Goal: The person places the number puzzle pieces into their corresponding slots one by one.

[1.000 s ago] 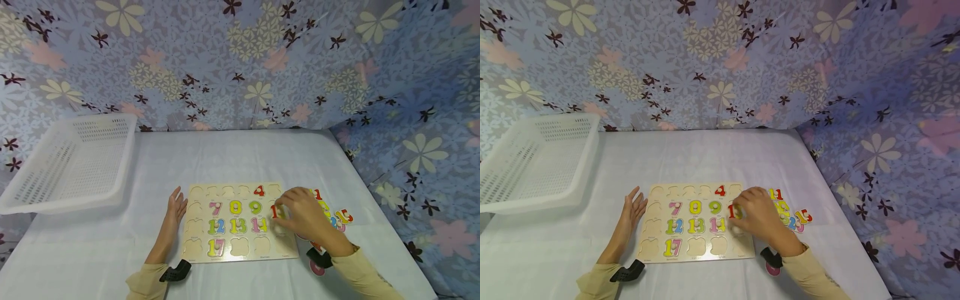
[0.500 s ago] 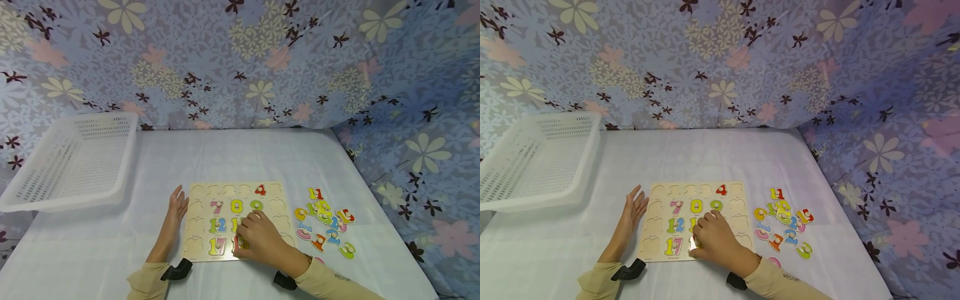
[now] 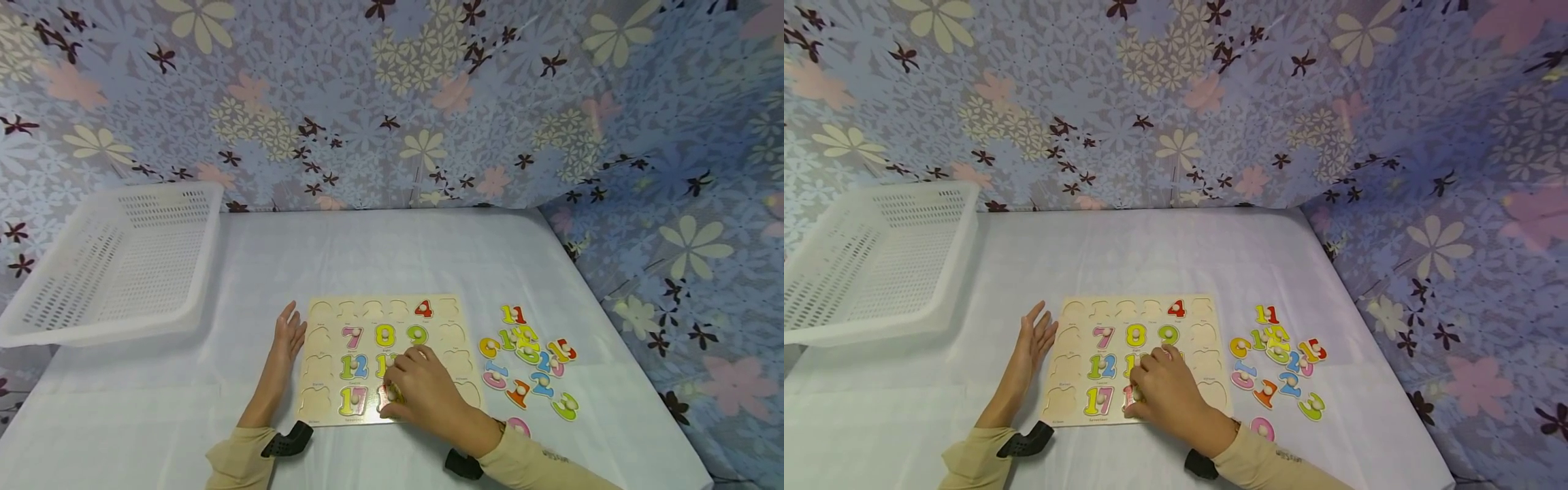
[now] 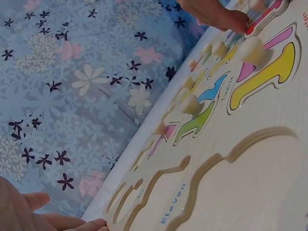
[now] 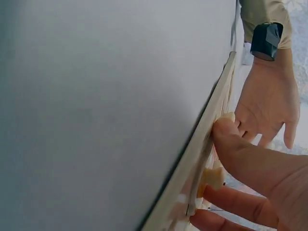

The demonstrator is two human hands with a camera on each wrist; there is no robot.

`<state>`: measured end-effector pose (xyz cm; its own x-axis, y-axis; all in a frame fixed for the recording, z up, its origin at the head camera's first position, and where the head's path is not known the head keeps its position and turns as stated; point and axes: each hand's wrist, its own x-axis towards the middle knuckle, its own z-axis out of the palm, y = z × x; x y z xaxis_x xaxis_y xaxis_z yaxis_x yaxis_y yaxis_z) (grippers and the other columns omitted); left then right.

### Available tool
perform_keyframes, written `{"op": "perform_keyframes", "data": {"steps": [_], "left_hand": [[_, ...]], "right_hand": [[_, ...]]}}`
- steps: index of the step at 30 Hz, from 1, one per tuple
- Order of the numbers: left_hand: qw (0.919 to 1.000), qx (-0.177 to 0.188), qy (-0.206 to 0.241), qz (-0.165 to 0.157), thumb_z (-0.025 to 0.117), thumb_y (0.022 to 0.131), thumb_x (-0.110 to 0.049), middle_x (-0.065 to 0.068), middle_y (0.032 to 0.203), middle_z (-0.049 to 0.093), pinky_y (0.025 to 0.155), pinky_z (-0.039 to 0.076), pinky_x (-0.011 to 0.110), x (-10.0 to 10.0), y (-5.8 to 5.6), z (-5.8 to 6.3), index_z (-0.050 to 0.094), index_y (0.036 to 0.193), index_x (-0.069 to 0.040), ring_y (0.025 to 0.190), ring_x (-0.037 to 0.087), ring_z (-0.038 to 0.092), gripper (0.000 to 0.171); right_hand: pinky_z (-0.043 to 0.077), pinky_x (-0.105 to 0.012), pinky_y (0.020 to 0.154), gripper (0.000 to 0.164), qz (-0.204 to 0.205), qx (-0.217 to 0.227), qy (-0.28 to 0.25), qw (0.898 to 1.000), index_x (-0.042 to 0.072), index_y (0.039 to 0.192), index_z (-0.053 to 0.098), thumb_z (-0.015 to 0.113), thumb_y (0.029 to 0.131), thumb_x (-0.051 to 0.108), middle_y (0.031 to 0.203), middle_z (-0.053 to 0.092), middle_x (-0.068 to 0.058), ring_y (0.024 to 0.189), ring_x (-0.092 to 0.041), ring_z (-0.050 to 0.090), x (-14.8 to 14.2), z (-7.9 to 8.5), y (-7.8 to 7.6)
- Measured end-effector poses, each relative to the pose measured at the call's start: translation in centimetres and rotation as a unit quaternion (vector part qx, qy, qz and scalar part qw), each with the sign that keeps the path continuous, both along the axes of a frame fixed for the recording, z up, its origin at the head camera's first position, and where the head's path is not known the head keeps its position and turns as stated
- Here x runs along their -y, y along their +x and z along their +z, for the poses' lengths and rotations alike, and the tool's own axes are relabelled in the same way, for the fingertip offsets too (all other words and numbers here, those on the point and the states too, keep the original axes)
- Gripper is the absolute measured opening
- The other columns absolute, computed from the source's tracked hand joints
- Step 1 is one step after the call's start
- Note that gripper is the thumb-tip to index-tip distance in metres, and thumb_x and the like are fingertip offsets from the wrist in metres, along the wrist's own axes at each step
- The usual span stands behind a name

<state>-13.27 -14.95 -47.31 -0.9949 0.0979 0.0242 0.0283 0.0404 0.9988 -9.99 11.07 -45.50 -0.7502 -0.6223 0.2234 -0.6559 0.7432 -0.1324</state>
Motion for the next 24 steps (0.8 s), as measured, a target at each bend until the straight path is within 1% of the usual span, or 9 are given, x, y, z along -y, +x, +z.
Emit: {"op": "perform_keyframes", "data": {"steps": [5, 8, 13, 14, 16, 18, 21, 22, 24], "left_hand": [[1.0, 0.002, 0.008, 0.001, 0.011, 0.105, -0.044, 0.021, 0.159, 0.002, 0.117, 0.013, 0.045, 0.0, -0.1, 0.1, 0.003, 0.156, -0.01, 0.144, 0.039, 0.014, 0.062], [0.9999, 0.005, 0.009, 0.004, 0.011, 0.105, -0.044, 0.022, 0.159, 0.002, 0.117, 0.013, 0.045, -0.1, -0.1, 0.2, 0.003, 0.156, -0.01, 0.144, 0.039, 0.015, 0.062], [0.9999, 0.004, 0.015, 0.004, 0.012, 0.105, -0.045, 0.023, 0.158, 0.003, 0.117, 0.013, 0.046, -0.2, -0.3, 0.1, 0.003, 0.156, -0.007, 0.143, 0.04, 0.015, 0.064], [0.9999, 0.003, 0.016, 0.004, 0.012, 0.105, -0.044, 0.023, 0.158, 0.003, 0.117, 0.013, 0.046, -0.3, -0.3, 0.1, 0.004, 0.156, -0.007, 0.143, 0.04, 0.015, 0.064], [0.9998, 0.001, 0.017, 0.003, 0.013, 0.105, -0.044, 0.024, 0.158, 0.003, 0.117, 0.013, 0.047, -0.3, -0.4, 0.1, 0.004, 0.156, -0.007, 0.143, 0.04, 0.015, 0.063], [0.9999, 0.0, 0.013, 0.002, 0.012, 0.105, -0.043, 0.023, 0.158, 0.003, 0.117, 0.013, 0.046, -0.2, -0.3, 0.0, 0.004, 0.156, -0.008, 0.143, 0.04, 0.015, 0.062], [1.0, 0.003, 0.006, 0.003, 0.012, 0.106, -0.041, 0.022, 0.159, 0.003, 0.117, 0.014, 0.045, -0.2, -0.2, 0.0, 0.003, 0.156, -0.01, 0.144, 0.038, 0.015, 0.06], [1.0, 0.005, 0.007, 0.004, 0.012, 0.106, -0.041, 0.022, 0.159, 0.003, 0.117, 0.014, 0.045, -0.1, -0.2, 0.0, 0.003, 0.156, -0.009, 0.144, 0.038, 0.015, 0.06], [0.9999, 0.008, 0.003, 0.005, 0.012, 0.106, -0.041, 0.021, 0.159, 0.003, 0.117, 0.014, 0.044, -0.1, -0.1, 0.0, 0.003, 0.156, -0.01, 0.144, 0.037, 0.015, 0.06]], "right_hand": [[0.037, -0.045, 0.103, 0.042, -0.011, 0.016, 0.002, 1.0, 0.02, 0.071, 0.062, 0.084, 0.064, 0.054, 0.083, 0.059, 0.008, 0.087, -0.016, 0.052, 0.2, 0.0, 0.0], [0.037, -0.047, 0.103, 0.036, -0.007, 0.018, 0.001, 1.0, 0.02, 0.067, 0.062, 0.087, 0.065, 0.046, 0.082, 0.06, 0.008, 0.087, -0.016, 0.051, 0.2, 0.2, 0.0], [0.039, -0.048, 0.102, 0.023, 0.003, 0.009, -0.022, 1.0, 0.02, 0.072, 0.069, 0.089, 0.066, 0.028, 0.081, 0.06, 0.009, 0.086, -0.015, 0.052, -0.1, 0.3, 0.2], [0.038, -0.048, 0.102, 0.022, 0.006, 0.012, -0.025, 1.0, 0.019, 0.074, 0.07, 0.089, 0.066, 0.026, 0.082, 0.061, 0.009, 0.087, -0.015, 0.052, -0.1, 0.3, 0.2], [0.038, -0.048, 0.102, 0.022, 0.01, 0.024, -0.023, 0.999, 0.018, 0.078, 0.072, 0.088, 0.068, 0.03, 0.087, 0.061, 0.008, 0.091, -0.015, 0.052, -0.3, 0.4, 0.3], [0.035, -0.047, 0.104, 0.027, 0.016, 0.043, -0.02, 0.999, 0.018, 0.086, 0.075, 0.087, 0.07, 0.036, 0.095, 0.061, 0.006, 0.099, -0.017, 0.051, -0.6, 0.5, 0.3], [0.026, -0.052, 0.109, 0.048, 0.017, 0.062, -0.026, 0.998, 0.021, 0.109, 0.073, 0.084, 0.07, 0.045, 0.115, 0.059, 0.0, 0.12, -0.025, 0.045, -1.9, 0.5, -0.1], [0.023, -0.054, 0.11, 0.057, 0.015, 0.065, -0.034, 0.997, 0.022, 0.119, 0.069, 0.083, 0.07, 0.048, 0.124, 0.057, -0.003, 0.126, -0.029, 0.041, -2.5, 0.6, -0.2], [0.017, -0.062, 0.11, 0.071, 0.001, 0.047, -0.046, 0.998, 0.022, 0.129, 0.063, 0.083, 0.067, 0.052, 0.136, 0.051, -0.009, 0.134, -0.037, 0.033, -4.3, 0.6, -0.6]]}}
